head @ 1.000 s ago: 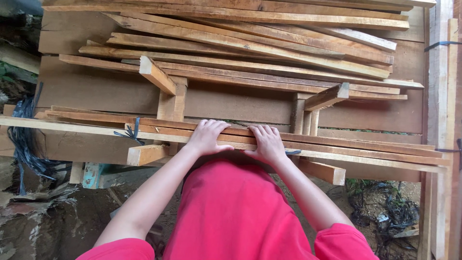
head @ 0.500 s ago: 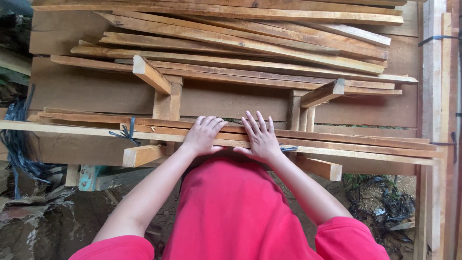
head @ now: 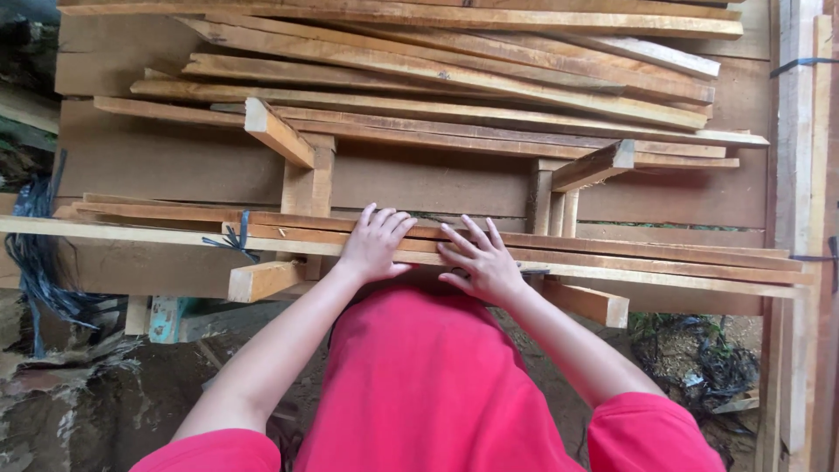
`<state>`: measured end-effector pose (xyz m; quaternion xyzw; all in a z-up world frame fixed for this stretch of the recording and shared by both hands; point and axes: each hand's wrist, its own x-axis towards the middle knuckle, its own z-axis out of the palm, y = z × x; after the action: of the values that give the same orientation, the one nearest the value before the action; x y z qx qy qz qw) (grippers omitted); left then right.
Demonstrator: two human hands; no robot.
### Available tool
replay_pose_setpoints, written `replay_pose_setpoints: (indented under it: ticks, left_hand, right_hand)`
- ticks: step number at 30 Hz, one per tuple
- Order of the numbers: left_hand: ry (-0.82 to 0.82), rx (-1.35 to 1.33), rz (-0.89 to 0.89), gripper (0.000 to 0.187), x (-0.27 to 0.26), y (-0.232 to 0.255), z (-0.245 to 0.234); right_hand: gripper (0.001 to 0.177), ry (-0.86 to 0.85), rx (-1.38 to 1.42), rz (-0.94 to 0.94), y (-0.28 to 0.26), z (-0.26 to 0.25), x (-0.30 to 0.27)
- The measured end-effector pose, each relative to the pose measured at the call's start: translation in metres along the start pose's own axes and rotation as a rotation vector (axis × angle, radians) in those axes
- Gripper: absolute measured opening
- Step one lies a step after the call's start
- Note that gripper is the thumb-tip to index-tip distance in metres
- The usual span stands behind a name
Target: Tying bundles of thin wood planks using flexible black ties.
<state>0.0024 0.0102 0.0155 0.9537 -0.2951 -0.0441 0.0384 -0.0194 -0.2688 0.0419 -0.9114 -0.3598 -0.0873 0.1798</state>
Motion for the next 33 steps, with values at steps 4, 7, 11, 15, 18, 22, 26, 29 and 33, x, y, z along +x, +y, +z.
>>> replay_pose_setpoints:
  ticks: [4, 7, 11, 15, 18, 22, 26, 29, 33]
  left_hand:
    - [-0.006, -0.013, 0.003, 0.103, 0.002, 0.004, 0.0]
    - [0.009, -0.014, 0.011, 0.101, 0.003, 0.003, 0.005]
    - [0.056, -0.008, 0.011, 0.105, 0.005, -0.001, 0.012]
    - [0.068, -0.045, 0.003, 0.103, -0.001, 0.006, -0.006]
    - [0.5, -0.397, 0.063, 0.044, -0.018, 0.022, 0.0]
    - [0.487, -0.675, -0.01, 0.024, -0.06, 0.049, 0.023]
    - [-0.162, -1.406, -0.694, 0.055, -0.071, 0.055, 0.005]
    - [-0.223, -2.083, -1.169, 0.102, -0.042, 0.048, -0.033]
    - [0.051, -2.641, -1.435, 0.116, -0.013, 0.045, -0.064]
  right_hand:
    - [0.052, -0.052, 0.03, -0.006, 0.001, -0.004, 0.002]
    - [0.049, -0.069, 0.044, -0.01, -0.001, -0.004, 0.007]
    - [0.043, -0.081, 0.011, 0.006, -0.005, -0.003, 0.019]
    - [0.049, -0.07, 0.11, 0.057, -0.003, -0.005, 0.024]
    - [0.059, -0.297, 0.386, 0.44, 0.013, 0.002, 0.037]
    - [0.083, -0.839, 0.342, 0.584, 0.024, -0.016, 0.089]
    - [0.124, -1.241, 0.471, 0.651, 0.044, 0.021, 0.105]
    - [0.128, -1.323, 0.58, 0.687, 0.055, 0.052, 0.102]
    - [0.131, -1.378, 0.551, 0.617, 0.04, 0.016, 0.117]
